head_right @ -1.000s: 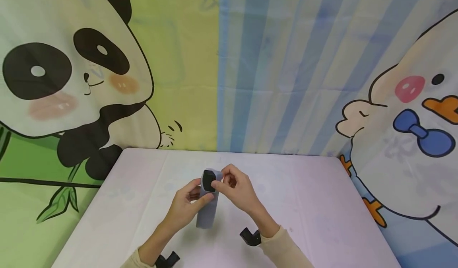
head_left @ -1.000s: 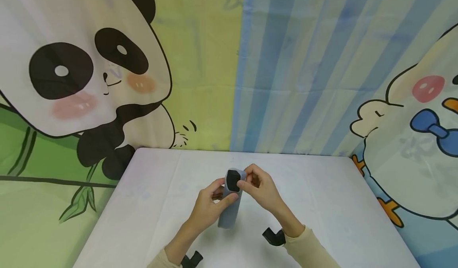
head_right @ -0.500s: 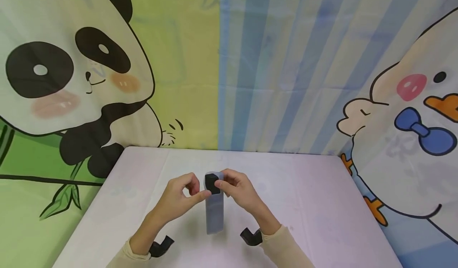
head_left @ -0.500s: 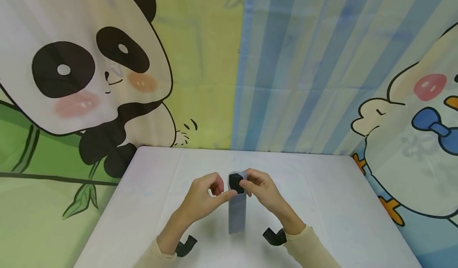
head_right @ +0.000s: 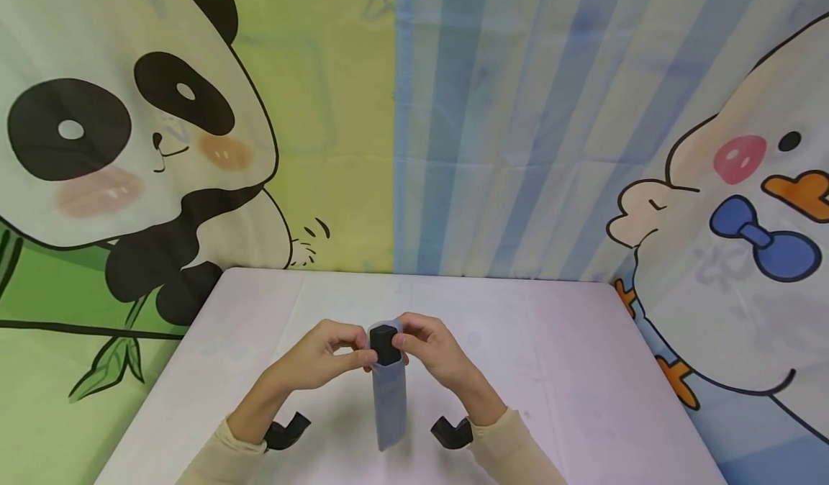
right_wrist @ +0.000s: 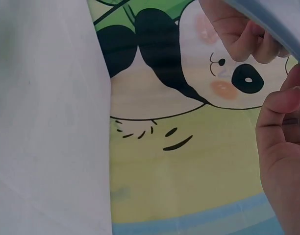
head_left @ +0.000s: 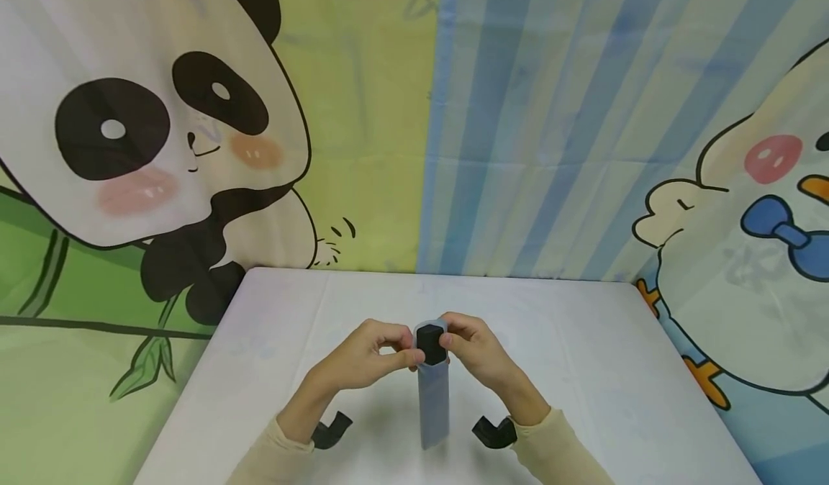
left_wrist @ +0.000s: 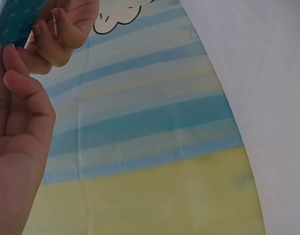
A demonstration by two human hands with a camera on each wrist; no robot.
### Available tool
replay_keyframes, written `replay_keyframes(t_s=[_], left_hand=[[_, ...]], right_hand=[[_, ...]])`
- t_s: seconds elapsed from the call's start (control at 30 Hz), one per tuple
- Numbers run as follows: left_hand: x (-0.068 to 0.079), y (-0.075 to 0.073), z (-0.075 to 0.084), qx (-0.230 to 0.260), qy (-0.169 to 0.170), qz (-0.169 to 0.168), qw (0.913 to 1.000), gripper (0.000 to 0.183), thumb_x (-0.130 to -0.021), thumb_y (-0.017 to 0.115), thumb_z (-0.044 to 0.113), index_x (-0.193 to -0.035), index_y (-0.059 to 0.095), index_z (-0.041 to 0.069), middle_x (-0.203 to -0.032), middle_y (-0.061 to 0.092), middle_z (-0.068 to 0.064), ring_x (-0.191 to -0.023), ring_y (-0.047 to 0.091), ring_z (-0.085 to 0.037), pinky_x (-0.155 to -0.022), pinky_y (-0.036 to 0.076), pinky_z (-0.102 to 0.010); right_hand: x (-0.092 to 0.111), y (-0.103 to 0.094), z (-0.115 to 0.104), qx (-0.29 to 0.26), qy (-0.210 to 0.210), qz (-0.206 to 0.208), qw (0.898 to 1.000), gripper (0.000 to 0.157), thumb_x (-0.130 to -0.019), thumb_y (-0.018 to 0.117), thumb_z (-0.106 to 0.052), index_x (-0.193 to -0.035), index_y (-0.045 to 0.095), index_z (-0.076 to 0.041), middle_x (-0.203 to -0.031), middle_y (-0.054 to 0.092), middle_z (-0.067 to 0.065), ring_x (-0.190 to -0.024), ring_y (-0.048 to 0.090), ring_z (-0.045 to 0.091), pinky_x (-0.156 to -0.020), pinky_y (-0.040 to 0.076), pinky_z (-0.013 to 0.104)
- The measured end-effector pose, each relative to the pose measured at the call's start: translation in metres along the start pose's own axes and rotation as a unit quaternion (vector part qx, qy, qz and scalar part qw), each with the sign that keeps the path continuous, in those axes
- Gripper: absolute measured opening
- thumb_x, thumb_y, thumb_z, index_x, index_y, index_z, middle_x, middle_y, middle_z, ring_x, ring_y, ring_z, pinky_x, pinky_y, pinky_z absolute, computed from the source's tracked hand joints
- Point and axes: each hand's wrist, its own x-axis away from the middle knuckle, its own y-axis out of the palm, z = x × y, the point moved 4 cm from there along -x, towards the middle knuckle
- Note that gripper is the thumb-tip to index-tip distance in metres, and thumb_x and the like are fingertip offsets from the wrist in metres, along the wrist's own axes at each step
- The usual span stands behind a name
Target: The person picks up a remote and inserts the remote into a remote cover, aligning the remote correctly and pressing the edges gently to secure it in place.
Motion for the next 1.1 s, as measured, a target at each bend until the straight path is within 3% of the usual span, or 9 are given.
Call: replay_keyframes(t_s=[0.1,0.23,0.4,0.5,0.63,0.77,0.93,1.1], left_hand=[[0.002,-0.001,0.000,-0.015,0.002,-0.012,0.9998,0.017,-0.098,0.065,0.007,-0.083,0.068,0.012,-0.079,0.070,0.001,-0.076,0.065,-0.014,-0.066,0.052,-0.031],[0.005,-0.004,0.000,-0.085,-0.011,0.007,0.9963,0.019,-0.100,0.062,0.010,-0.083,0.069,0.016,-0.077,0.069,0.007,-0.071,0.060,-0.009,-0.056,0.047,-0.027],[0.008,-0.007,0.003,-0.175,-0.023,0.047,0.9832,0.024,-0.094,0.062,0.007,-0.074,0.063,0.020,-0.067,0.057,0.017,-0.062,0.053,-0.006,-0.053,0.046,-0.025],[0.009,-0.008,0.002,-0.207,-0.053,0.047,0.9758,0.025,-0.093,0.062,0.009,-0.073,0.059,0.024,-0.066,0.051,0.017,-0.059,0.050,-0.007,-0.051,0.044,-0.023],[0.011,-0.010,-0.001,-0.208,-0.102,0.034,0.9722,0.022,-0.092,0.064,0.011,-0.075,0.065,0.026,-0.067,0.057,0.017,-0.058,0.052,-0.008,-0.049,0.044,-0.024],[0.015,-0.011,-0.001,-0.202,-0.119,0.052,0.9707,0.013,-0.090,0.069,0.013,-0.083,0.063,0.023,-0.074,0.059,0.015,-0.068,0.057,-0.008,-0.058,0.049,-0.026],[0.017,-0.010,0.003,-0.205,-0.084,0.081,0.9717,0.014,-0.089,0.072,0.012,-0.092,0.060,0.019,-0.085,0.056,0.012,-0.077,0.057,-0.007,-0.065,0.051,-0.027],[0.018,-0.007,0.006,-0.187,-0.053,0.079,0.9778,0.007,-0.095,0.073,0.021,-0.099,0.069,0.018,-0.088,0.062,0.014,-0.079,0.060,-0.006,-0.066,0.054,-0.027]], right_hand=[[0.001,0.000,-0.001,-0.004,0.000,0.001,1.000,0.020,-0.103,0.057,-0.024,-0.105,0.063,-0.004,-0.095,0.062,-0.004,-0.084,0.056,0.011,-0.075,0.046,0.025],[0.001,-0.001,-0.001,0.009,-0.002,0.007,1.000,0.024,-0.104,0.056,-0.019,-0.102,0.059,0.005,-0.092,0.060,-0.005,-0.078,0.052,0.012,-0.068,0.045,0.025],[-0.001,0.001,0.001,0.035,0.016,0.010,0.999,0.026,-0.107,0.050,-0.014,-0.103,0.057,0.011,-0.094,0.060,-0.003,-0.081,0.055,0.013,-0.070,0.048,0.028],[-0.001,0.003,0.004,0.039,0.036,0.015,0.998,0.027,-0.107,0.049,-0.016,-0.104,0.056,0.010,-0.097,0.062,-0.002,-0.088,0.060,0.013,-0.078,0.051,0.031],[0.001,0.006,0.009,0.035,0.052,0.013,0.998,0.027,-0.107,0.049,-0.017,-0.105,0.055,0.009,-0.100,0.062,0.000,-0.088,0.062,0.013,-0.076,0.053,0.032],[0.004,0.009,0.014,0.016,0.050,0.010,0.999,0.026,-0.108,0.047,-0.016,-0.106,0.053,0.010,-0.103,0.059,0.001,-0.087,0.060,0.013,-0.073,0.052,0.029],[0.006,0.009,0.018,-0.007,0.046,0.019,0.999,0.028,-0.108,0.046,-0.015,-0.108,0.050,0.013,-0.106,0.059,0.002,-0.091,0.060,0.013,-0.075,0.051,0.027],[0.005,0.008,0.016,-0.013,0.037,0.026,0.999,0.026,-0.109,0.044,-0.015,-0.109,0.053,0.009,-0.104,0.060,0.002,-0.089,0.056,0.012,-0.073,0.047,0.023]])
